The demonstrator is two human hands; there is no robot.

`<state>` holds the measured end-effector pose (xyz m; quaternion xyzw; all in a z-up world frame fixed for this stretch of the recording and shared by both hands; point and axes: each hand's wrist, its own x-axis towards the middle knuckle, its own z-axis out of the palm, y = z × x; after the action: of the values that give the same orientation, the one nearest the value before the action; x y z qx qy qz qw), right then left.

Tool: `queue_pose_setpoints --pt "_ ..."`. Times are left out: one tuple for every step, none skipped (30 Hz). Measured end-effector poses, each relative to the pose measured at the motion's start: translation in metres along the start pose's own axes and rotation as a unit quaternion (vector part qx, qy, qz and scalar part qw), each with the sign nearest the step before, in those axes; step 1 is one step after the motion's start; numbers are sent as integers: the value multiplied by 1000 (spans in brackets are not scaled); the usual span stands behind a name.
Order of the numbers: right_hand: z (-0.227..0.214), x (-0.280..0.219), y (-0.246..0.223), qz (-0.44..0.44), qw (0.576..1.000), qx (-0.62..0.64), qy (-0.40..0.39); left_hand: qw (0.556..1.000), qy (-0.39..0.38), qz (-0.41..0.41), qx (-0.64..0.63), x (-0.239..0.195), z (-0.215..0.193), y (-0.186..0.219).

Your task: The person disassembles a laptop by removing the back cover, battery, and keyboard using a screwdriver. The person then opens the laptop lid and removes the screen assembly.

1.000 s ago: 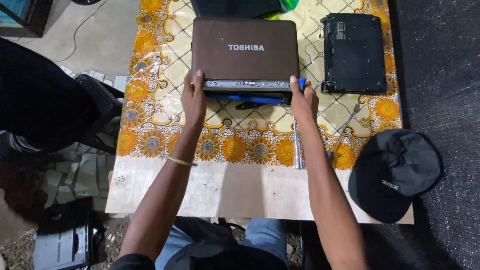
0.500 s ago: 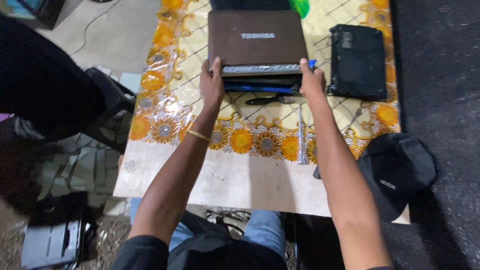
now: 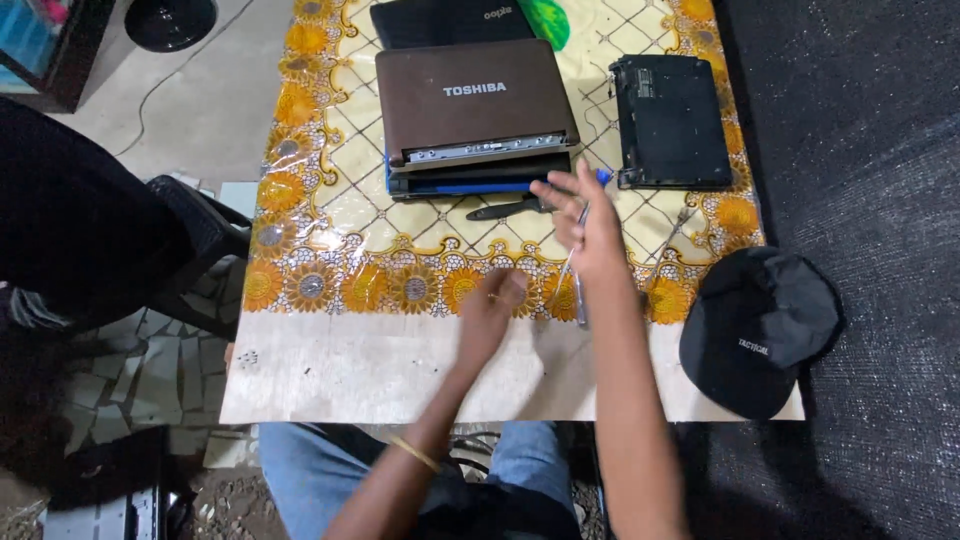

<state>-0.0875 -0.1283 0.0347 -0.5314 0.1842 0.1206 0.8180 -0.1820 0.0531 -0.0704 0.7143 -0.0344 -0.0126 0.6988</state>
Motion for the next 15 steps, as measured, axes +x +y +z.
queue_pose_setpoints --pt "8 -16 11 -19 998 52 -18 998 -52 -37 -6 -20 14 13" --pt "17 -33 22 -37 993 104 -36 992 -103 -73 -12 -39 28 26" --pt "11 -32 36 -37 993 103 -39 992 -99 -71 -12 -51 26 22" --pt "5 -30 50 -28 994 99 -34 991 -86 -100 16 -63 25 19" --pt "0 -29 64 -19 995 96 -30 988 -73 -129 46 -76 22 17" --pt "-7 -30 62 -18 995 96 -34 988 -69 -129 48 -88 7 23" --pt "-16 -30 60 -4 997 74 11 990 -75 -117 34 -101 -6 28" --pt "-25 -30 58 9 997 51 55 991 -81 -104 20 -113 -20 34" --pt "-34 -28 46 10 997 51 53 991 -79 -105 21 -128 -40 32" --pt "-42 -26 34 5 984 83 159 983 -69 -155 67 -144 -61 30" --pt "-51 -22 19 -2 959 113 262 972 -57 -201 111 -157 -80 28" --pt "-122 36 49 -4 960 111 258 972 -54 -199 110 -177 -100 18" --pt "-191 89 59 -12 949 109 295 970 -4 -209 123 -198 -120 8" --pt "-246 144 52 -22 937 107 331 965 47 -218 136 -220 -140 -3" --pt "-256 153 41 -22 939 106 327 966 51 -216 136 -233 -150 -3"
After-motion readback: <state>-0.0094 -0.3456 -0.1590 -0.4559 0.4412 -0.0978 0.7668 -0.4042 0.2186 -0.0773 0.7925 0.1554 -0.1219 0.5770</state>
